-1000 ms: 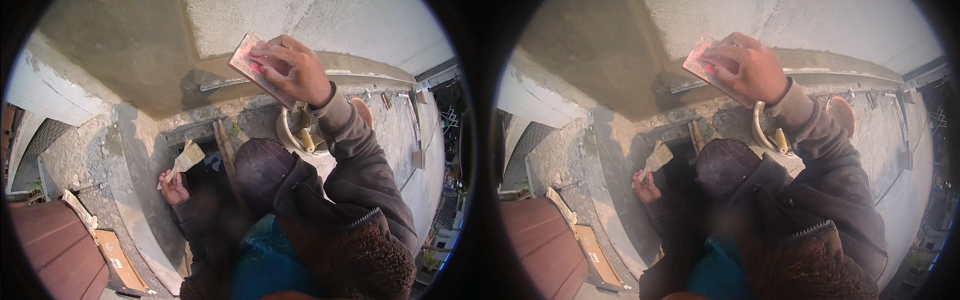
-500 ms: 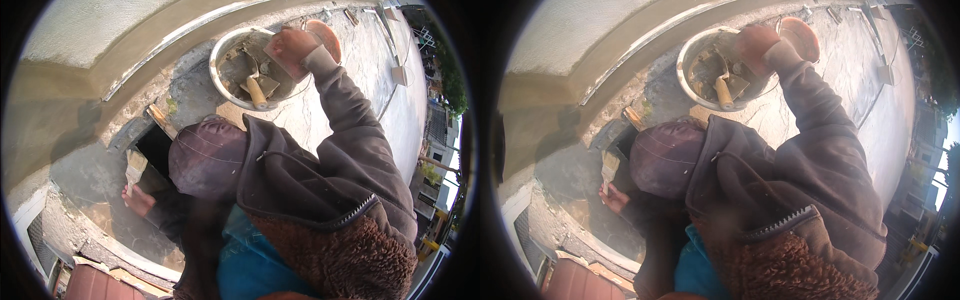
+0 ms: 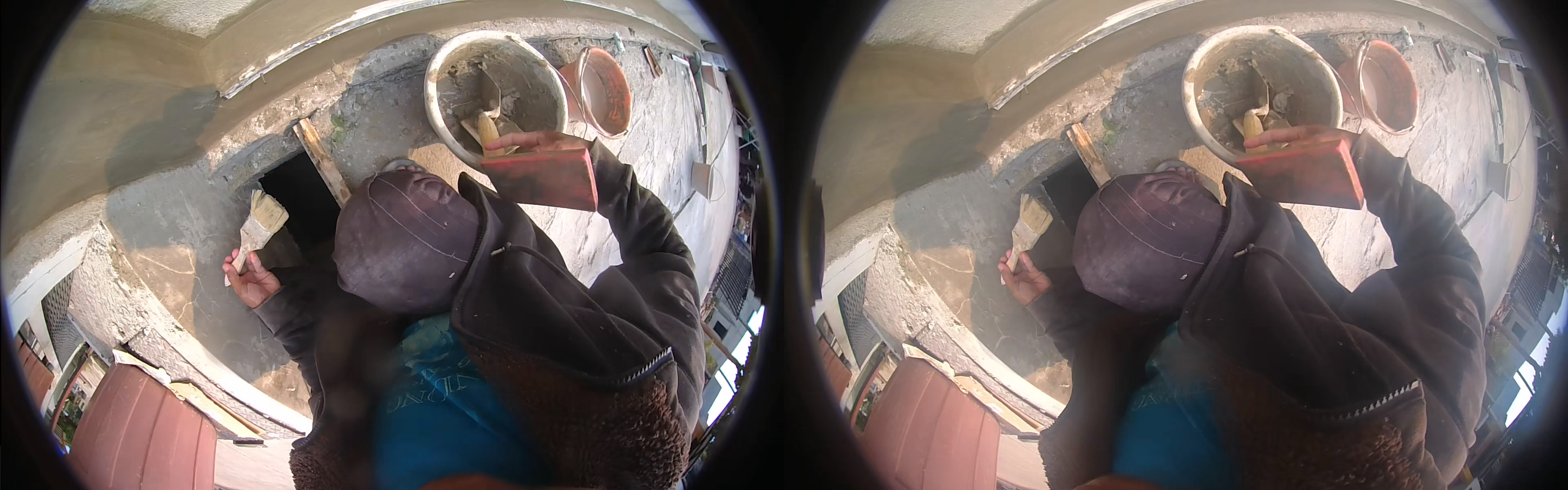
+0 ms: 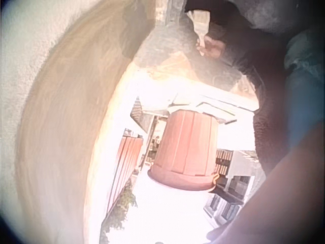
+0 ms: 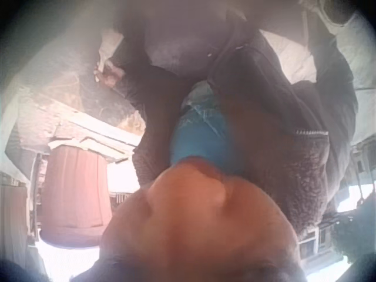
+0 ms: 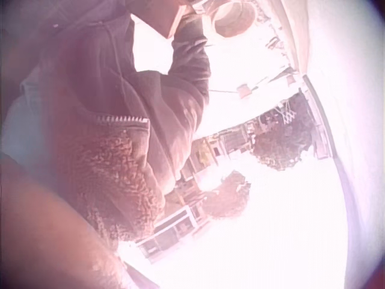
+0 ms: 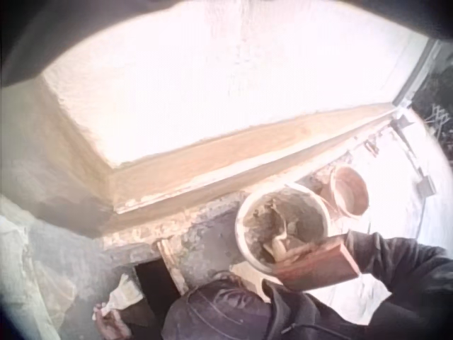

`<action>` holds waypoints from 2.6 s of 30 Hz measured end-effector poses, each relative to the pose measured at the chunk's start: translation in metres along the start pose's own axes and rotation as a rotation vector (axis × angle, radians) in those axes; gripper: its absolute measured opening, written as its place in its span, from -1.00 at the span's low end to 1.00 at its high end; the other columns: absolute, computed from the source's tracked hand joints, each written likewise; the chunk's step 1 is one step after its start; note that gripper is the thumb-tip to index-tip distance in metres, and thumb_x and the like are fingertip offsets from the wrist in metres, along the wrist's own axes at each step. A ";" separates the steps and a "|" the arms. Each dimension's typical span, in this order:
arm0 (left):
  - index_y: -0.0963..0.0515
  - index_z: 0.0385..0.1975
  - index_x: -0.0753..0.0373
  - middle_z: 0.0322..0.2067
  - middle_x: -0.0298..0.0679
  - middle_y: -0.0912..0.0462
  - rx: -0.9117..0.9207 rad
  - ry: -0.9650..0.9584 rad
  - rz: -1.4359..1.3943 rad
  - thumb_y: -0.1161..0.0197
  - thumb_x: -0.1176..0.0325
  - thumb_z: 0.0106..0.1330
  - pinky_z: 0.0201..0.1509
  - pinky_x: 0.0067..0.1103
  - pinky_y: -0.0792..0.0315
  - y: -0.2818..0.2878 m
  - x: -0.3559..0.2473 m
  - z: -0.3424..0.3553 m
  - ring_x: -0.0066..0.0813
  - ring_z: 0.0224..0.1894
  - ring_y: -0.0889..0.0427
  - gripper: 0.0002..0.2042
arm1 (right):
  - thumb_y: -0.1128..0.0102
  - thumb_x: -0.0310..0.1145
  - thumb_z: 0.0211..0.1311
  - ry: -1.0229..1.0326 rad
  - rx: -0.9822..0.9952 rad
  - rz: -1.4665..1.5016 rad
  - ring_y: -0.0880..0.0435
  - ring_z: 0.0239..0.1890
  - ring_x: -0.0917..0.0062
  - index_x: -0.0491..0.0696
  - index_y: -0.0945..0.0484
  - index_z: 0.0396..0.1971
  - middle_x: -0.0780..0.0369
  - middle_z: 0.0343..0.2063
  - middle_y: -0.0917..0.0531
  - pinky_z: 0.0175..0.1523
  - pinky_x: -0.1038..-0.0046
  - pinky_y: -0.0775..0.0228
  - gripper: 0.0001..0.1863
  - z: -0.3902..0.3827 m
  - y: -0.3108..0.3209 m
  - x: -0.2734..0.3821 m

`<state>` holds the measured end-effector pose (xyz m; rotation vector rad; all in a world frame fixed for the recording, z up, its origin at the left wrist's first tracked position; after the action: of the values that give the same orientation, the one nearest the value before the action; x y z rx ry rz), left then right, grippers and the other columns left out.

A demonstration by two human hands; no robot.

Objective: The person applies and smooths plaster onto a vertical wall using a trowel and a brush. They repeatedly scoop plaster from a bucket, spread it on the wall, and smooth the surface, occasionally brushing the area to refine the finish.

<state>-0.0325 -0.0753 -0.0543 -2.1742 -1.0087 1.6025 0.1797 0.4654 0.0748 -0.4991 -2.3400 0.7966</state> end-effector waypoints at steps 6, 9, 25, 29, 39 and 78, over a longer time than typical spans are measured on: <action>-0.46 0.03 0.34 -0.01 -0.11 -0.57 0.018 -0.046 0.079 -0.22 0.20 0.48 0.09 -0.44 -0.72 0.014 -0.002 0.009 -0.29 0.02 -0.64 -0.67 | -0.22 -0.18 0.40 0.040 -0.083 0.036 -0.52 0.27 0.34 -0.17 -0.19 0.43 0.10 0.31 -0.44 0.40 0.31 -0.34 -0.28 0.009 0.006 -0.020; -0.44 0.04 0.34 0.00 -0.11 -0.57 0.026 0.013 0.035 -0.19 0.21 0.49 0.08 -0.46 -0.71 0.014 0.004 0.013 -0.30 0.07 -0.61 -0.67 | -0.19 -0.13 0.42 0.247 -0.165 -0.034 -0.52 0.26 0.41 -0.19 -0.27 0.38 0.15 0.26 -0.48 0.42 0.36 -0.31 -0.33 -0.003 0.001 -0.005; -0.44 0.06 0.40 0.04 -0.10 -0.52 0.014 -0.053 0.045 -0.19 0.25 0.49 0.23 -0.43 -0.63 0.019 0.001 0.018 -0.30 0.13 -0.56 -0.66 | -0.27 -0.36 0.26 -0.061 -0.808 -1.283 -0.71 -0.25 0.55 0.08 -0.56 0.15 0.19 -0.20 -0.72 -0.11 0.52 -0.54 -0.57 -0.123 0.089 0.138; -0.44 0.07 0.40 0.05 -0.10 -0.53 0.026 -0.062 0.040 -0.20 0.26 0.49 0.25 -0.43 -0.62 0.027 0.006 0.020 -0.31 0.16 -0.54 -0.66 | -0.24 -0.43 0.19 0.017 -0.796 -1.361 -0.72 -0.31 0.53 0.00 -0.59 0.08 0.16 -0.28 -0.74 -0.18 0.48 -0.57 -0.59 -0.117 0.023 0.140; -0.47 0.03 0.39 0.03 -0.10 -0.56 0.065 -0.043 -0.005 -0.20 0.29 0.48 0.20 -0.42 -0.66 0.021 0.001 0.019 -0.29 0.14 -0.58 -0.70 | -0.21 -0.36 0.02 -0.396 -0.549 -1.933 -0.75 -0.30 0.16 0.03 -0.77 -0.25 0.08 -0.42 -0.75 -0.10 0.22 -0.58 -0.72 0.049 0.090 0.065; -0.34 0.18 0.32 0.09 -0.07 -0.46 0.002 0.036 -0.103 -0.13 0.16 0.54 0.02 -0.49 -0.70 0.018 0.010 0.005 -0.24 0.00 -0.64 -0.60 | -0.48 -0.04 0.18 0.770 0.023 -0.644 -0.61 -0.01 0.54 -0.09 -0.53 0.10 0.27 -0.03 -0.66 0.14 0.42 -0.42 -0.39 -0.011 -0.094 0.186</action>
<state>-0.0284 -0.0831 -0.0740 -2.1055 -1.0884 1.5127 0.0342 0.4959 0.2214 -0.0002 -1.6044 0.2460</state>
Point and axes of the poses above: each hand's wrist, its own z-axis towards the middle knuckle, its own y-axis out of the back of the hand, x = y × z, the point moved 7 cm from there along z, towards the middle knuckle
